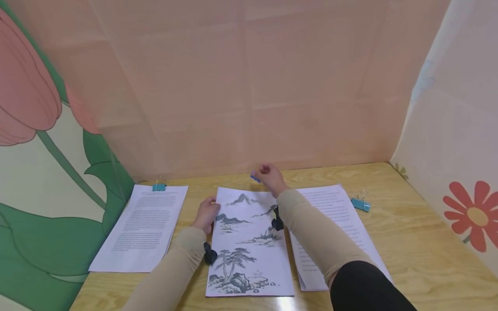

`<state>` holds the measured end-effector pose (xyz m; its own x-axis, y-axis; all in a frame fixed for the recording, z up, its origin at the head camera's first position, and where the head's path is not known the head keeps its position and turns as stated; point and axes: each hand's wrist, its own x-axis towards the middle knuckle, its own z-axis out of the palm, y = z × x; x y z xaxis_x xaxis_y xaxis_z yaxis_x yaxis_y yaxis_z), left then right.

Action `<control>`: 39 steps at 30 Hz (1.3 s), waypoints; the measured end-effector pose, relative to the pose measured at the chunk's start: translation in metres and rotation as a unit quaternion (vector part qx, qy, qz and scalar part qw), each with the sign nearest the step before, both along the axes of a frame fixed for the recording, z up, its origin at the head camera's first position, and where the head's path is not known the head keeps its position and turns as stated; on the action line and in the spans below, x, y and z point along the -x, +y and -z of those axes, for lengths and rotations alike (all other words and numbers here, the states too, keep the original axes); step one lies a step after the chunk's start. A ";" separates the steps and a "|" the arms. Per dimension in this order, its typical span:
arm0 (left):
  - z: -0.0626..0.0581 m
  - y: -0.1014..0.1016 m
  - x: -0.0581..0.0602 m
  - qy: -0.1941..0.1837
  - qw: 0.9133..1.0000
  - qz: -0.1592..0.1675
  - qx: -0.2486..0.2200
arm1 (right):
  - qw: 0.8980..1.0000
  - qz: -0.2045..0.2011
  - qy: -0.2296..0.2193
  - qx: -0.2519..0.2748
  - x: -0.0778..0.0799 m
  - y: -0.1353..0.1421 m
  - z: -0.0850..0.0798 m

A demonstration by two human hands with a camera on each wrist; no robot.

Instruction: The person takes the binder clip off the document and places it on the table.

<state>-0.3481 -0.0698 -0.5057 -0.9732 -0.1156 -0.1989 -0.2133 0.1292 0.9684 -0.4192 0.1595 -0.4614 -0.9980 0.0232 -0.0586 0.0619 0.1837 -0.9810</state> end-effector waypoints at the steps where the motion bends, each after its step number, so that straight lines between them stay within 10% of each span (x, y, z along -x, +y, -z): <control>1: 0.000 0.001 0.000 -0.001 1.000 -0.004 0.000 | 1.000 -0.001 0.001 -0.003 0.000 0.000 0.000; 28: -0.013 0.003 -0.005 -0.017 0.999 0.022 0.032 | 0.969 -0.061 0.044 -0.236 0.014 0.001 0.015; 39: -0.011 0.004 -0.004 -0.032 0.999 0.026 0.006 | 0.966 -0.081 0.029 -0.245 0.018 0.000 0.025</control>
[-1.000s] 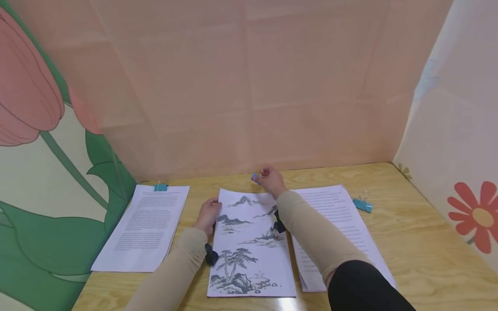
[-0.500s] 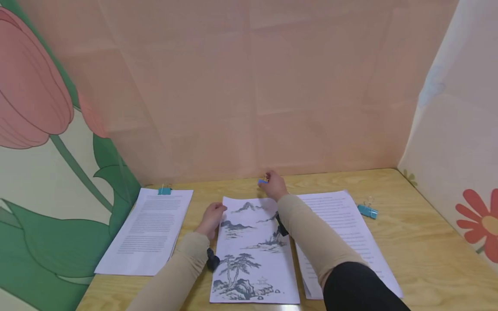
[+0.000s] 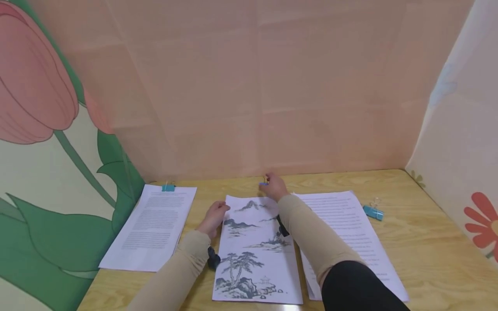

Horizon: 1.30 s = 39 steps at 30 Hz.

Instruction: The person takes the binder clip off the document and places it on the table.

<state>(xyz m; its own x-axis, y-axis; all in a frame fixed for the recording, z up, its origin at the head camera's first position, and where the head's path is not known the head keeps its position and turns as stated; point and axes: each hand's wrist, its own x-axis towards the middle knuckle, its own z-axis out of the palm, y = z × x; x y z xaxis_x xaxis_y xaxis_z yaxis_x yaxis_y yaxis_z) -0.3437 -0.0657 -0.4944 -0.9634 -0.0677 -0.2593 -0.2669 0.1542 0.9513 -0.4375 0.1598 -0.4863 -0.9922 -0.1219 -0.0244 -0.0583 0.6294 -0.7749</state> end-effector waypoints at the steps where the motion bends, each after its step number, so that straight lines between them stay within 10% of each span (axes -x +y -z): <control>1: -0.001 0.000 -0.001 -0.002 1.000 -0.002 0.001 | 1.000 -0.001 -0.001 0.001 -0.001 0.000 0.000; 25: 0.003 -0.011 0.000 0.009 1.000 -0.018 0.020 | 0.999 0.000 -0.043 0.034 -0.017 -0.004 -0.007; 39: -0.004 -0.031 -0.006 0.015 0.999 -0.038 0.033 | 0.993 0.033 0.068 0.093 -0.023 -0.021 -0.019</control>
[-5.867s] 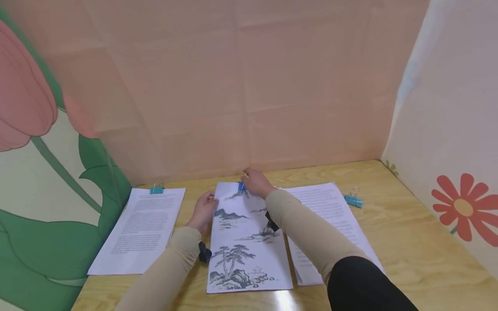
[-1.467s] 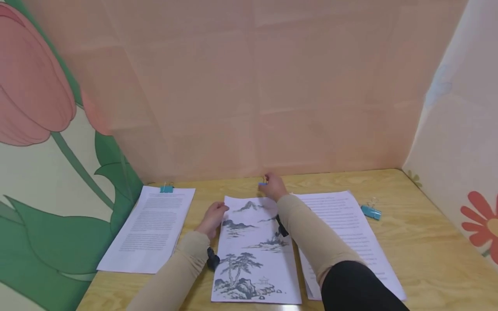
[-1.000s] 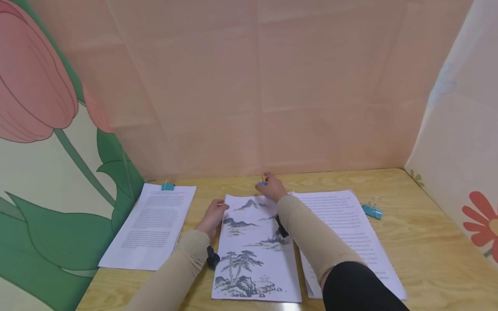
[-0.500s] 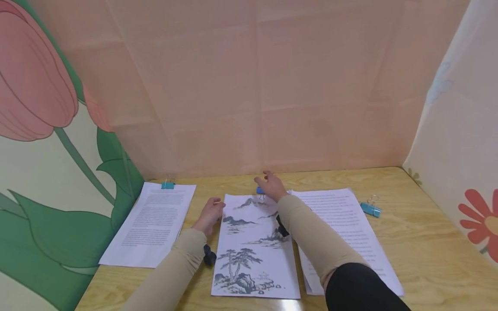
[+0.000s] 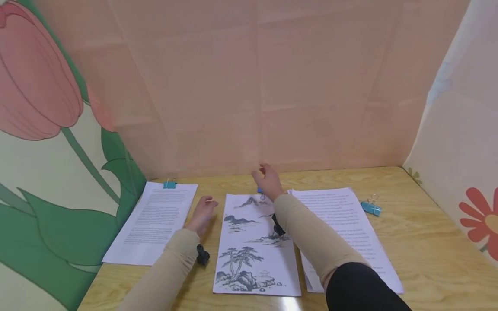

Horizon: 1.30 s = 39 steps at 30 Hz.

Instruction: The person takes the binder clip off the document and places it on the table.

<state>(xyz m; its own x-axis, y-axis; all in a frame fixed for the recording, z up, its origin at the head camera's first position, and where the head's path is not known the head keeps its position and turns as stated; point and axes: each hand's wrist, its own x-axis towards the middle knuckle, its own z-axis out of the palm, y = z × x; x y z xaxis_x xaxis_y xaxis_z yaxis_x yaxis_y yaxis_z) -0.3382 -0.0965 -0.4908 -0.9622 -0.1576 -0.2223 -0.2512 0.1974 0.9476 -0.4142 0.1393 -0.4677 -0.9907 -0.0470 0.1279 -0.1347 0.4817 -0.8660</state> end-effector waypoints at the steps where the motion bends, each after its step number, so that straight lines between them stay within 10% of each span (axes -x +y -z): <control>1: -0.001 -0.001 0.000 -0.002 1.000 -0.002 0.003 | 1.000 -0.003 0.000 0.001 -0.001 -0.002 -0.001; 21: -0.005 -0.024 -0.011 -0.014 0.999 -0.021 0.039 | 0.999 -0.035 0.029 -0.006 -0.012 -0.032 0.001; 39: -0.003 -0.065 -0.019 0.068 0.988 0.002 0.141 | 0.996 -0.070 -0.038 0.028 -0.023 -0.068 0.004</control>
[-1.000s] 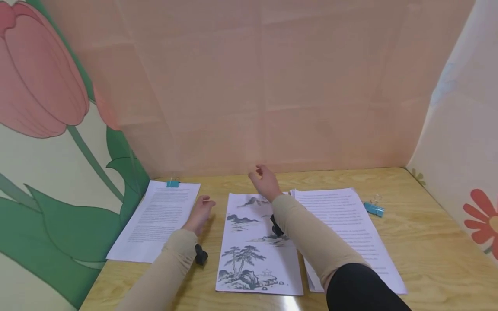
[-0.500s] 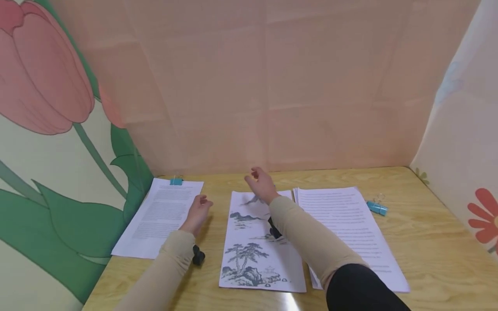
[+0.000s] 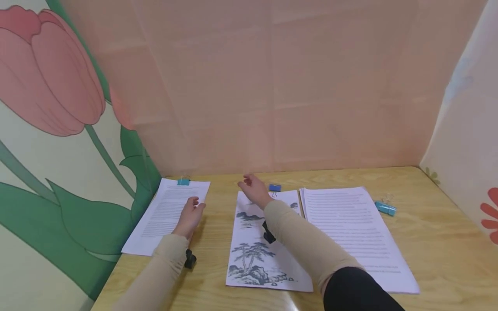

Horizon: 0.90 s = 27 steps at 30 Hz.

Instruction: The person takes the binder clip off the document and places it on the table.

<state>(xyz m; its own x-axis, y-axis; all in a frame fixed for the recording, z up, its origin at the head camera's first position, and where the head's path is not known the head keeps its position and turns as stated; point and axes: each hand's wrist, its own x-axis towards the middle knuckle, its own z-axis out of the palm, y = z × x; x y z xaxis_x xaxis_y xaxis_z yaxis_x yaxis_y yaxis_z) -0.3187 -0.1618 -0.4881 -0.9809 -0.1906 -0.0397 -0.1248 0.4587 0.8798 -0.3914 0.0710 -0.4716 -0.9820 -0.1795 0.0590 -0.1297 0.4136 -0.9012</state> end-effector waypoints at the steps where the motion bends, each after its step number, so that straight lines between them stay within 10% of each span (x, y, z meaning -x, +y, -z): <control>1: 0.000 -0.003 0.000 0.001 1.000 -0.001 0.003 | 1.000 -0.005 -0.006 -0.002 -0.001 -0.002 0.000; 27: 0.000 -0.085 -0.001 -0.055 0.992 -0.069 0.093 | 0.996 -0.059 -0.051 -0.031 -0.021 -0.034 0.012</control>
